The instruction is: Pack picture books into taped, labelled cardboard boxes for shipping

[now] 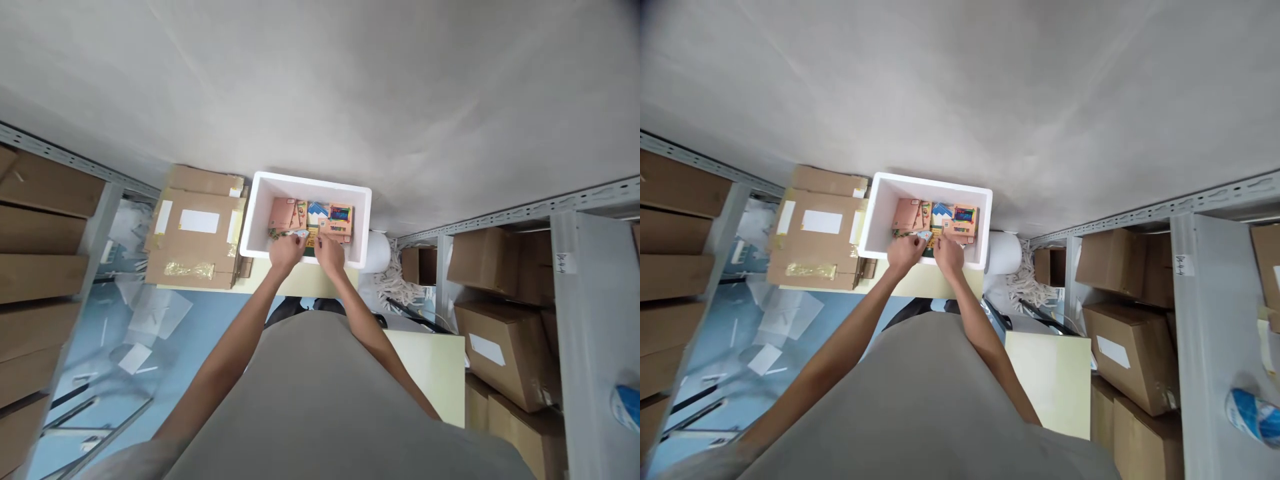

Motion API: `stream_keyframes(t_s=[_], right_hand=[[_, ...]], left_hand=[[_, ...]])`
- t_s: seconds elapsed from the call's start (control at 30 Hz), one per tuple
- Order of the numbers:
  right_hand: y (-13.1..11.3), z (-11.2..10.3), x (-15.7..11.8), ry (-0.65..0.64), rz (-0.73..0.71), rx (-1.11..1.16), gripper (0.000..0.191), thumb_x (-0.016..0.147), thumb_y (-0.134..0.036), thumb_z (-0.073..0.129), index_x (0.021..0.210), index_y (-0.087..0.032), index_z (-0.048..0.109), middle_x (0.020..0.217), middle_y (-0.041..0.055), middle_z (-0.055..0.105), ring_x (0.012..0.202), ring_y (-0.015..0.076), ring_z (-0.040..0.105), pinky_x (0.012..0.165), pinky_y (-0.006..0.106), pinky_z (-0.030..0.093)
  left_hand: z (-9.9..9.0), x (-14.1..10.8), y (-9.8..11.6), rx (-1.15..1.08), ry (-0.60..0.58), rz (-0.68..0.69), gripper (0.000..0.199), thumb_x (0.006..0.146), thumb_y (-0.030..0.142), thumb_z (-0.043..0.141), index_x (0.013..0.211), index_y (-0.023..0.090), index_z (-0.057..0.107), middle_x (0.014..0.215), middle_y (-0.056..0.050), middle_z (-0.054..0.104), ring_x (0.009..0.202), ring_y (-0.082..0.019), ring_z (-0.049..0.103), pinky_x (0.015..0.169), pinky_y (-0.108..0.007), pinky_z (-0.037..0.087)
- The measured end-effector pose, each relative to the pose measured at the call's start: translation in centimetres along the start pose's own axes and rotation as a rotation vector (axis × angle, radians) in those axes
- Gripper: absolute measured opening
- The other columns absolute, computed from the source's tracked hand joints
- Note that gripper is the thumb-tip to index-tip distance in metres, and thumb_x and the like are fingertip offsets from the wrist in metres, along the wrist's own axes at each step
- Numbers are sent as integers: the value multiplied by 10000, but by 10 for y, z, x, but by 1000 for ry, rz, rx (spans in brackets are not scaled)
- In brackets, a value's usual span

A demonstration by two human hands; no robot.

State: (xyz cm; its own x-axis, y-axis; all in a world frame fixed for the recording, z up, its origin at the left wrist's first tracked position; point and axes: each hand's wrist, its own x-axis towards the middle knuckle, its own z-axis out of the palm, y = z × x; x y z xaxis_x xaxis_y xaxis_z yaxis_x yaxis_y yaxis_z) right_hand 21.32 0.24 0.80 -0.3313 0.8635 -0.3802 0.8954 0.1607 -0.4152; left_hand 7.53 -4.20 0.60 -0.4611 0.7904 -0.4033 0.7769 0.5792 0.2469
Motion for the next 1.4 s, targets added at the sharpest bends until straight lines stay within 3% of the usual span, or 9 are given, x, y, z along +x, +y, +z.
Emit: stream_keyframes(t_s=[0.17, 0.33, 0.53, 0.63, 0.77, 0.87, 0.97, 1.13, 1.4], right_hand=[[-8, 3, -2, 3, 105, -116, 404, 1132, -401, 425, 1278, -220, 755, 1063, 130, 831, 985, 287, 787, 869, 351, 552], [-12, 7, 0, -2, 154, -201, 446, 1125, -445, 407, 1201, -218, 784, 1005, 138, 827, 975, 312, 787, 854, 374, 550], [-6, 9, 3, -81, 151, -212, 399, 1106, -436, 457, 1219, -225, 776, 1053, 125, 827, 1001, 300, 774, 847, 349, 546], [-3, 1, 31, -117, 63, -205, 349, 1098, -333, 475, 1272, -197, 746, 1226, 135, 795, 1120, 282, 740, 901, 327, 543], [-7, -10, 100, -78, 15, -248, 403, 1063, -229, 517, 1432, -125, 639, 1487, 181, 653, 1353, 280, 610, 1070, 336, 506], [-20, -8, 146, -126, 9, -262, 413, 1011, -182, 590, 1414, -108, 640, 1483, 185, 654, 1369, 273, 583, 1130, 336, 474], [-32, 0, 166, -149, 7, -269, 359, 990, -180, 622, 1334, -96, 674, 1414, 203, 694, 1260, 281, 636, 1087, 345, 499], [-35, 1, 162, -108, -21, -245, 398, 1017, -180, 576, 1395, -66, 621, 1452, 217, 672, 1248, 259, 635, 1087, 357, 493], [-43, -34, 136, -114, -84, -142, 241, 1012, -202, 637, 1217, -152, 752, 1254, 79, 805, 1123, 184, 713, 1012, 261, 500]], left_hand=[[0, 5, -1, 6, -90, 7, 477, 1040, 440, 470, 1058, 146, 845, 1037, -215, 810, 1011, -364, 773, 877, -406, 541], [-4, 6, -1, -11, -171, 42, 496, 1053, 425, 447, 1057, 139, 852, 1030, -222, 806, 1017, -368, 773, 891, -420, 549], [-13, 1, -1, -20, -245, 72, 507, 1056, 412, 436, 1111, 125, 850, 1049, -237, 798, 1058, -374, 764, 901, -427, 549], [-13, 3, -1, -29, -255, 78, 516, 1059, 400, 426, 1103, 105, 847, 1042, -246, 796, 1049, -381, 767, 900, -437, 549], [-11, 6, 0, -57, -245, 82, 522, 1060, 390, 419, 1082, 88, 845, 1037, -256, 794, 1040, -398, 770, 902, -460, 551], [-11, 8, -1, -80, -265, 83, 517, 1061, 391, 424, 1088, 88, 842, 1042, -253, 795, 1045, -399, 770, 906, -467, 553], [-14, 9, -1, -106, -284, 79, 506, 1062, 385, 430, 1092, 87, 838, 1069, -257, 793, 1058, -394, 769, 919, -471, 552], [-20, 10, -2, -156, -307, 80, 502, 1067, 363, 426, 1116, 70, 831, 1077, -284, 783, 1077, -395, 768, 927, -472, 550], [-22, 7, -4, -141, -292, 120, 529, 1072, 391, 431, 1130, 43, 825, 1062, -298, 779, 1056, -407, 772, 905, -468, 556]])
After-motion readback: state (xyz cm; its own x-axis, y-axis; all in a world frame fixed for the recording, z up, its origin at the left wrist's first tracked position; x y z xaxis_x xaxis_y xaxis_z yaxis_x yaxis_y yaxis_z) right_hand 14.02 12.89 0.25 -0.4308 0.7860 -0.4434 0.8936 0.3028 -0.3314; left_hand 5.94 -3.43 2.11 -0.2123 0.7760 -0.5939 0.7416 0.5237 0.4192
